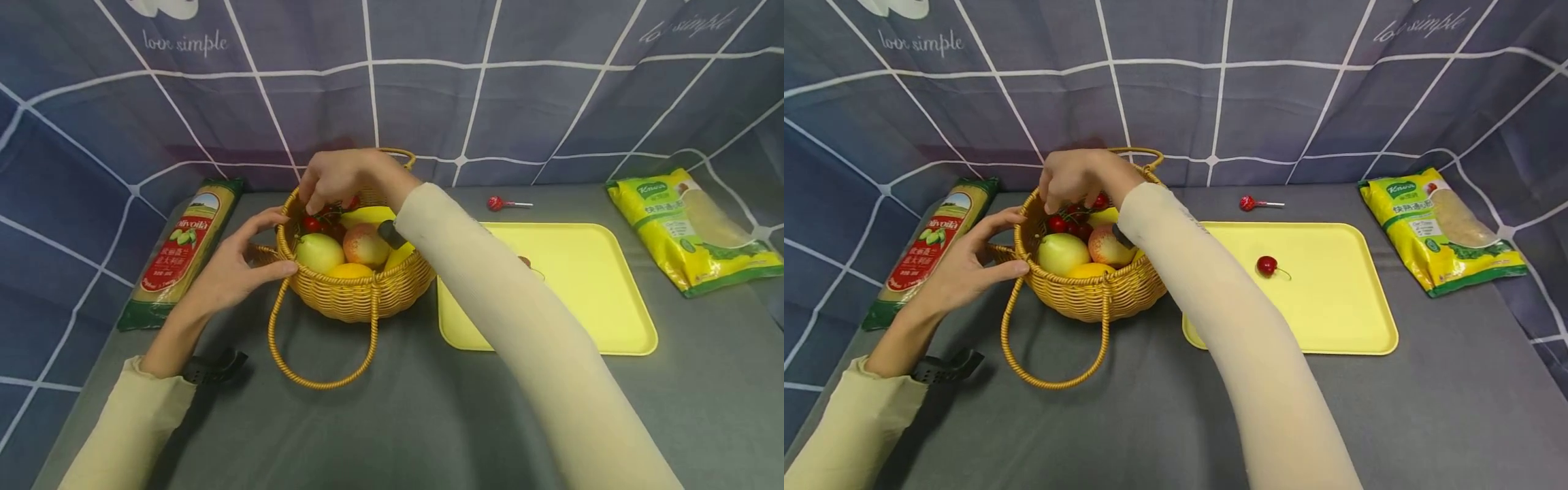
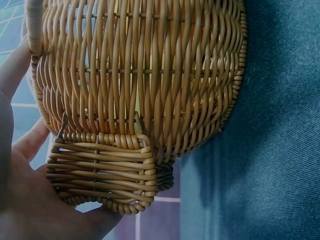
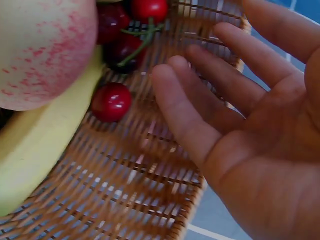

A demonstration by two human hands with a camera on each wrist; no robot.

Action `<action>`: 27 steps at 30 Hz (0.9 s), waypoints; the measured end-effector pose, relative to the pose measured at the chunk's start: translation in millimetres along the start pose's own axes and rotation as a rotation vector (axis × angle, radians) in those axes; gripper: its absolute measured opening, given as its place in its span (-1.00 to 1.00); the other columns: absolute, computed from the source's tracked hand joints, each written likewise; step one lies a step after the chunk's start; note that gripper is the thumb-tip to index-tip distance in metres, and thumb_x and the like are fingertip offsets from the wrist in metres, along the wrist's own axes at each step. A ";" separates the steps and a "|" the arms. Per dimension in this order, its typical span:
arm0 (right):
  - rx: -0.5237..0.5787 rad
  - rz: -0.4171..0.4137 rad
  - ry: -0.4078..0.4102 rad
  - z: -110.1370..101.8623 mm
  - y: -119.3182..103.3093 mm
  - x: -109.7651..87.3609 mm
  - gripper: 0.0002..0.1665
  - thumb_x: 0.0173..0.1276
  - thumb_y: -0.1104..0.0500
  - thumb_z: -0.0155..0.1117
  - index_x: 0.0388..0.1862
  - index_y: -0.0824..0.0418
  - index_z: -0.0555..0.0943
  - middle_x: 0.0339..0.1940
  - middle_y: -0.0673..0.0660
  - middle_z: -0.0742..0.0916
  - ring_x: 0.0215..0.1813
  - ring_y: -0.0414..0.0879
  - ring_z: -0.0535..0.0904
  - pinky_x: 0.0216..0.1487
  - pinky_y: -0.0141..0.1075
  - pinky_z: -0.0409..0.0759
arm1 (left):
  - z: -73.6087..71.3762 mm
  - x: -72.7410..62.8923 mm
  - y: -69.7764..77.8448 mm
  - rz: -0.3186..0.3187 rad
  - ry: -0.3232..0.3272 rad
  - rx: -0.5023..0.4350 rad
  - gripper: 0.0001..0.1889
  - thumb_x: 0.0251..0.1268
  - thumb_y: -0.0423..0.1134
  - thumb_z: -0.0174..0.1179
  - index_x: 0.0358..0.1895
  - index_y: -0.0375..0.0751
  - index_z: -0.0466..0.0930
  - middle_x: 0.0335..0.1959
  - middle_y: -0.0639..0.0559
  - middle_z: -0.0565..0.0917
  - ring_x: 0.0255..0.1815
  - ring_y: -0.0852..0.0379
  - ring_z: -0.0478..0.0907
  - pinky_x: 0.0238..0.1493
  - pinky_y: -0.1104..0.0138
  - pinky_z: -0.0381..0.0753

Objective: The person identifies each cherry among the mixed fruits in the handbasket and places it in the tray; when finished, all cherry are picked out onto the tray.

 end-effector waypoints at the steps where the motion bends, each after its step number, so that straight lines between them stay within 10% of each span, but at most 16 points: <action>1: 0.012 0.018 -0.027 2.7 1.8 2.1 -0.63 0.50 0.17 0.14 0.23 0.17 0.59 -0.01 0.04 0.59 -0.10 -0.11 0.43 -0.16 -0.32 0.45 | -0.1 -0.4 -0.1 0.001 0.004 0.000 -0.35 0.26 -0.32 0.33 0.41 -0.10 0.32 0.46 0.07 0.27 0.01 0.07 0.47 -0.05 0.44 0.47; 10: 0.131 0.023 -0.138 19.9 13.1 15.1 -0.41 0.45 0.26 0.17 0.44 0.09 0.40 0.41 0.00 0.43 0.28 -0.13 0.35 0.28 -0.22 0.39 | -0.4 -2.2 -0.4 0.047 0.020 -0.012 -0.33 0.24 -0.37 0.33 0.42 -0.14 0.31 0.44 0.02 0.29 0.10 0.14 0.41 -0.03 0.48 0.45; 27: 0.133 0.049 -0.143 26.3 24.4 16.1 -0.22 0.31 0.42 0.15 0.52 0.16 0.27 0.44 0.03 0.38 0.11 -0.10 0.43 0.01 -0.34 0.50 | 2.0 2.2 -0.6 0.056 0.021 -0.002 -0.33 0.23 -0.37 0.34 0.41 -0.14 0.32 0.44 0.03 0.30 0.06 0.13 0.43 -0.06 0.47 0.46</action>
Point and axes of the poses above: each hand's wrist, its own x-axis towards the middle knuckle, its own z-axis out of the palm, y = z × x, the point moved 6 cm from there along x, towards the middle knuckle
